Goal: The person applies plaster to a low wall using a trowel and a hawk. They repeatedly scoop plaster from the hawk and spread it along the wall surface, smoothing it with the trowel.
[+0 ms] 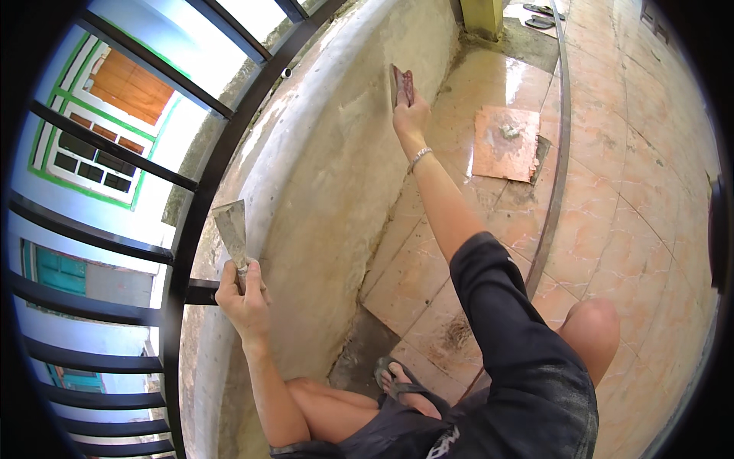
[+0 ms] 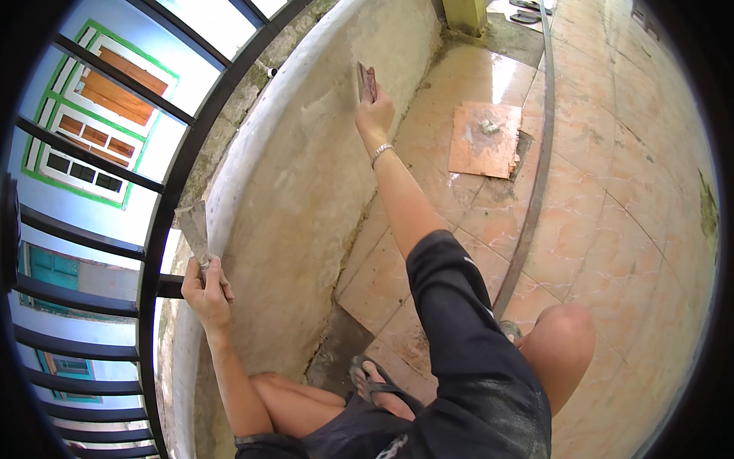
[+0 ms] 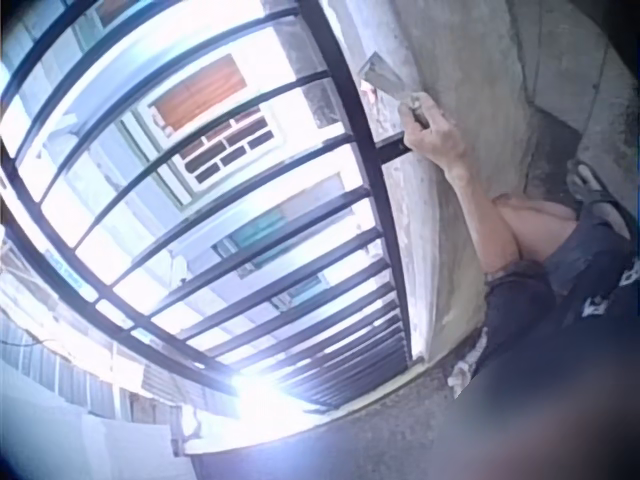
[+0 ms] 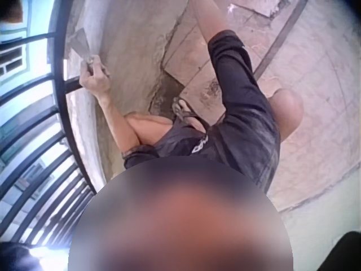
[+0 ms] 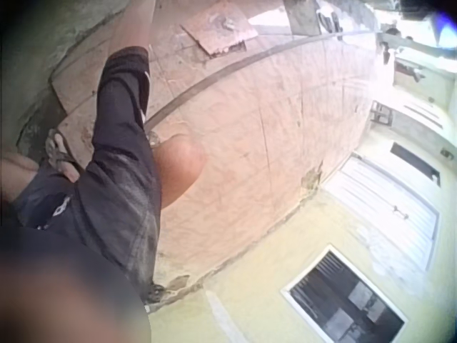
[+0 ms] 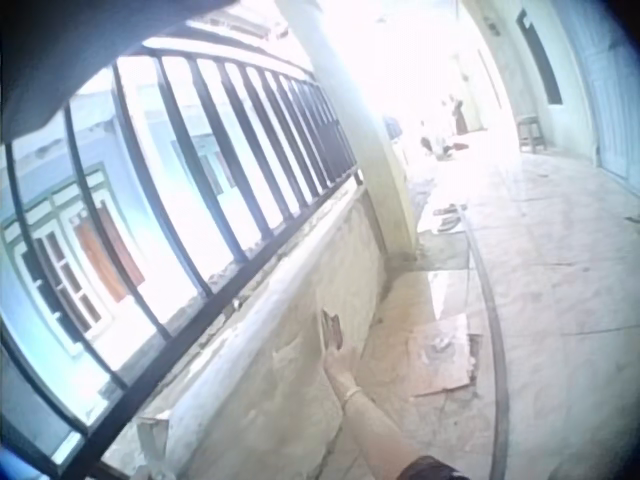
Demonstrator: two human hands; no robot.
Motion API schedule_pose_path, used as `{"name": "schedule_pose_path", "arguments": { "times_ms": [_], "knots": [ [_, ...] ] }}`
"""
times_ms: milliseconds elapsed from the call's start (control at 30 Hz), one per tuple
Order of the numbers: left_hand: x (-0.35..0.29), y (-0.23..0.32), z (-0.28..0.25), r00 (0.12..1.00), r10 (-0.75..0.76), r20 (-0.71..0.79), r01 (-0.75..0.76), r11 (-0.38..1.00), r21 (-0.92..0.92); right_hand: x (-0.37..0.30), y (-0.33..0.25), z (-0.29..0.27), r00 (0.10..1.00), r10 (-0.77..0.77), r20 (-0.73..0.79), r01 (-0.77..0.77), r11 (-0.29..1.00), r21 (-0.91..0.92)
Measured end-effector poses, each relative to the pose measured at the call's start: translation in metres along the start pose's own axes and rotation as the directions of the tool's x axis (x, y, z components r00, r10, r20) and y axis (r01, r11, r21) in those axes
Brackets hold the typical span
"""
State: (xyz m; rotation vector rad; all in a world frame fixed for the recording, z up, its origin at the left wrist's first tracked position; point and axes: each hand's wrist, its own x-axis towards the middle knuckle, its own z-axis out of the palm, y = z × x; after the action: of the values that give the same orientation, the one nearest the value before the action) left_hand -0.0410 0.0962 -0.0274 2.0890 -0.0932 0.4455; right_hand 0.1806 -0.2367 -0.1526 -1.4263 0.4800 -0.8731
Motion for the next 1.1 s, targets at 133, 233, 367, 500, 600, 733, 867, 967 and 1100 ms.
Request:
{"name": "schedule_pose_path", "arguments": {
  "times_ms": [133, 233, 367, 500, 600, 733, 867, 967, 1100],
  "knots": [
    [0.004, 0.003, 0.001, 1.000, -0.022, -0.007, 0.022, 0.997, -0.078, -0.052, -0.003, 0.008, 0.984, -0.090, 0.154, 0.105, 0.991, -0.087],
    [0.005, 0.005, 0.002, 0.999, -0.032, 0.001, 0.032, 0.995, -0.099, -0.113, 0.004, -0.015, 0.955, -0.155, 0.254, 0.135, 0.986, 0.096],
    [0.005, 0.006, 0.000, 0.999, -0.041, 0.021, 0.043, 0.990, -0.137, -0.061, 0.035, -0.032, 0.978, -0.164, 0.129, 0.129, 0.962, 0.242],
    [0.003, 0.004, -0.005, 0.998, -0.013, 0.062, 0.022, 0.988, -0.150, 0.061, 0.050, -0.008, 0.993, -0.089, -0.079, 0.082, 0.992, -0.095],
    [0.002, 0.002, -0.008, 0.998, -0.027, 0.058, 0.037, 0.984, -0.176, 0.069, 0.033, 0.016, 0.996, 0.084, 0.003, -0.084, 0.991, -0.100],
    [0.004, 0.001, -0.010, 0.996, -0.045, 0.073, 0.059, 0.977, -0.205, -0.026, 0.018, 0.003, 0.972, -0.166, 0.165, 0.161, 0.986, 0.041],
    [0.004, -0.002, -0.008, 0.998, -0.019, 0.066, 0.031, 0.981, -0.190, -0.030, 0.042, -0.022, 0.985, -0.135, 0.105, 0.111, 0.973, 0.205],
    [0.003, -0.003, -0.010, 0.997, -0.019, 0.073, 0.032, 0.983, -0.181, 0.046, 0.055, -0.005, 0.997, -0.064, -0.049, 0.063, 0.998, -0.025],
    [0.004, -0.003, -0.012, 0.997, -0.015, 0.082, 0.031, 0.981, -0.194, 0.058, 0.034, 0.025, 0.998, -0.062, -0.030, 0.062, 0.998, -0.022]
  ]
}}
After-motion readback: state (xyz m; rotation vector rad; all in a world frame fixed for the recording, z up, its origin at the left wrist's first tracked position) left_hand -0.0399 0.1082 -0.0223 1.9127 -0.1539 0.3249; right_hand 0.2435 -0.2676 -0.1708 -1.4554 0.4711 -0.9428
